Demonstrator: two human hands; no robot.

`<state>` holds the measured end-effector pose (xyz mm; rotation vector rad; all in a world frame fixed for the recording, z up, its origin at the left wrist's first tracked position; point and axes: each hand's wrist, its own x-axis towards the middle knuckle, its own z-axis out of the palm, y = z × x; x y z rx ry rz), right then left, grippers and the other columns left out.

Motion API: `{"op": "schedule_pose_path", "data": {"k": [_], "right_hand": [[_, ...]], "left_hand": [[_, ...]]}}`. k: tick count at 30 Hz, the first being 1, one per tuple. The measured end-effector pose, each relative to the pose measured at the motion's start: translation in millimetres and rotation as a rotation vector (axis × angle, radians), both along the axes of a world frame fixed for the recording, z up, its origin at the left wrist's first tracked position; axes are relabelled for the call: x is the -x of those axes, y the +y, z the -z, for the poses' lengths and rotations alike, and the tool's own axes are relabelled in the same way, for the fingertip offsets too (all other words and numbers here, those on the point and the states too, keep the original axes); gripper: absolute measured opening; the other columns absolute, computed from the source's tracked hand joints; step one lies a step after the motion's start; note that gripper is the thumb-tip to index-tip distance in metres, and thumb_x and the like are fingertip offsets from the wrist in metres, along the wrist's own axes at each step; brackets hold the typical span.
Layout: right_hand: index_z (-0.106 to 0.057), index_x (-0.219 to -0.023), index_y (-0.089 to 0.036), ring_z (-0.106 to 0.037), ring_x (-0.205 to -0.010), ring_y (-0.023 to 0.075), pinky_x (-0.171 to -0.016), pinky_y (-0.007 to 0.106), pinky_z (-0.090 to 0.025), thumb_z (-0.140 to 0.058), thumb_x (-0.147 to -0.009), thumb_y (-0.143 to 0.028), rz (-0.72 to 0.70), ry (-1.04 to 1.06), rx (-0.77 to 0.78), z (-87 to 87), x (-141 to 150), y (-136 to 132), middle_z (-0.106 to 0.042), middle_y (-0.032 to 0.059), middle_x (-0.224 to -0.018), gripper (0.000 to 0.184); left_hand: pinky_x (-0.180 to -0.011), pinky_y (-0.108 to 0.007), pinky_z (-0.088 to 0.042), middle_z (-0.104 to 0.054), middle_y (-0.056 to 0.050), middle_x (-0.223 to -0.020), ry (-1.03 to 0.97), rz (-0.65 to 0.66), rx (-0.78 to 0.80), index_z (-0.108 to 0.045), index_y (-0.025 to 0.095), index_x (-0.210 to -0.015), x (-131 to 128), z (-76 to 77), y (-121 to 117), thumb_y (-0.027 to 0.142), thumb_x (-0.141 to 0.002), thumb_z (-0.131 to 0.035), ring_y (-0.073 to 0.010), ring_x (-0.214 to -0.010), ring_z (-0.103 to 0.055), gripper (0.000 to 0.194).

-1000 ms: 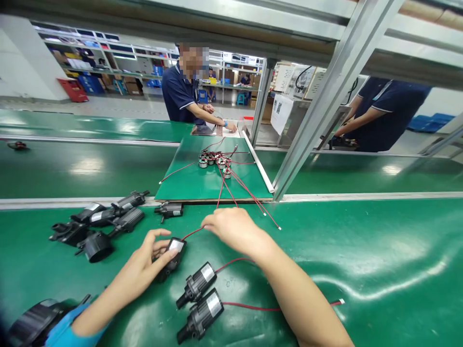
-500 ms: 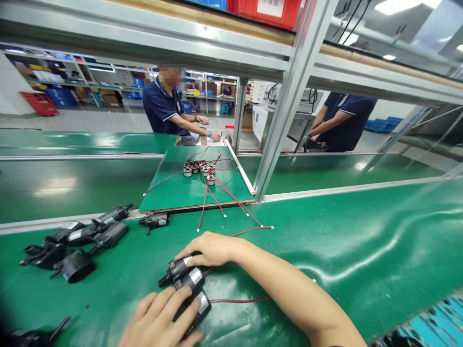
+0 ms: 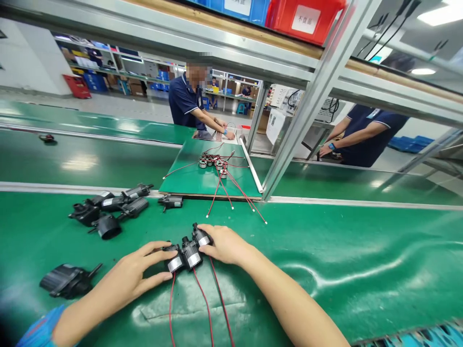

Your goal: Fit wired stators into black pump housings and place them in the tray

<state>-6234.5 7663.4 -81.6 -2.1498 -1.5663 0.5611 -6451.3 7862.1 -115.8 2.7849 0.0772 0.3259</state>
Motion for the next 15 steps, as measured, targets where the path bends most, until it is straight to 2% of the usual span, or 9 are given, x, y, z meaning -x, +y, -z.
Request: {"op": "schedule_pose_path", "data": {"k": [2, 4, 7, 9, 11, 13, 15], "right_hand": [[-0.051, -0.144, -0.026, -0.066, -0.083, 0.02, -0.075, 0.029, -0.047, -0.072, -0.088, -0.036, 0.018, 0.033, 0.041, -2.0, -8.2, -5.7, -0.071, 0.0031, -0.094, 0.061], [-0.052, -0.142, -0.026, -0.066, -0.077, 0.0187, -0.07, 0.027, -0.045, -0.076, -0.086, -0.038, 0.061, 0.073, 0.068, -1.2, -12.8, -13.0, -0.07, 0.0007, -0.087, 0.062], [-0.052, -0.14, -0.025, -0.065, -0.075, 0.0169, -0.069, 0.025, -0.045, -0.077, -0.085, -0.043, 0.059, 0.168, 0.055, 3.7, -10.3, -20.4, -0.068, -0.001, -0.084, 0.064], [-0.052, -0.14, -0.025, -0.066, -0.075, 0.0169, -0.07, 0.026, -0.045, -0.076, -0.085, -0.048, 0.03, 0.181, 0.045, 6.8, -4.5, -21.3, -0.068, -0.0012, -0.083, 0.064], [-0.053, -0.14, -0.025, -0.065, -0.083, 0.0209, -0.075, 0.03, -0.047, -0.075, -0.081, -0.061, 0.025, 0.055, 0.011, 8.9, 1.0, -19.5, -0.068, 0.0023, -0.091, 0.072], [-0.052, -0.142, -0.025, -0.062, -0.097, 0.0271, -0.084, 0.038, -0.048, -0.074, -0.071, -0.075, 0.012, -0.16, -0.091, 11.9, 3.7, -14.3, -0.066, 0.0085, -0.105, 0.09], [-0.05, -0.145, -0.025, -0.056, -0.11, 0.0311, -0.096, 0.046, -0.044, -0.073, -0.063, -0.083, -0.095, -0.323, -0.242, 18.0, 3.3, -4.6, -0.06, 0.0133, -0.121, 0.103]], "left_hand": [[-0.094, -0.033, -0.058, -0.066, -0.005, -0.135, 0.013, -0.037, 0.048, -0.07, 0.034, -0.124, 3.4, -0.4, -5.6, 0.052, -0.091, -0.063, -0.0249, -0.111, -0.071, 0.038], [-0.095, -0.034, -0.058, -0.065, -0.006, -0.137, 0.023, -0.054, 0.07, -0.07, 0.033, -0.122, 7.6, -1.8, -9.6, 0.047, -0.089, -0.065, -0.0258, -0.113, -0.071, 0.037], [-0.098, -0.035, -0.057, -0.066, -0.007, -0.136, 0.014, -0.059, 0.114, -0.069, 0.032, -0.122, 11.4, -3.7, -13.1, 0.042, -0.087, -0.066, -0.0263, -0.116, -0.07, 0.037], [-0.099, -0.037, -0.057, -0.068, -0.008, -0.134, -0.017, -0.079, 0.176, -0.065, 0.03, -0.128, 11.1, -2.8, -15.1, 0.04, -0.086, -0.068, -0.0265, -0.116, -0.069, 0.044], [-0.098, -0.038, -0.058, -0.069, -0.009, -0.133, -0.043, -0.123, 0.262, -0.056, 0.027, -0.137, 9.3, 0.3, -16.4, 0.041, -0.086, -0.069, -0.026, -0.113, -0.071, 0.055], [-0.095, -0.04, -0.059, -0.068, -0.01, -0.134, -0.056, -0.178, 0.348, -0.048, 0.026, -0.142, 7.4, 4.8, -16.2, 0.042, -0.085, -0.071, -0.0256, -0.108, -0.073, 0.064], [-0.094, -0.042, -0.06, -0.067, -0.011, -0.134, -0.067, -0.214, 0.415, -0.044, 0.026, -0.144, 7.1, 9.2, -14.3, 0.043, -0.084, -0.072, -0.0259, -0.107, -0.073, 0.068]]}}
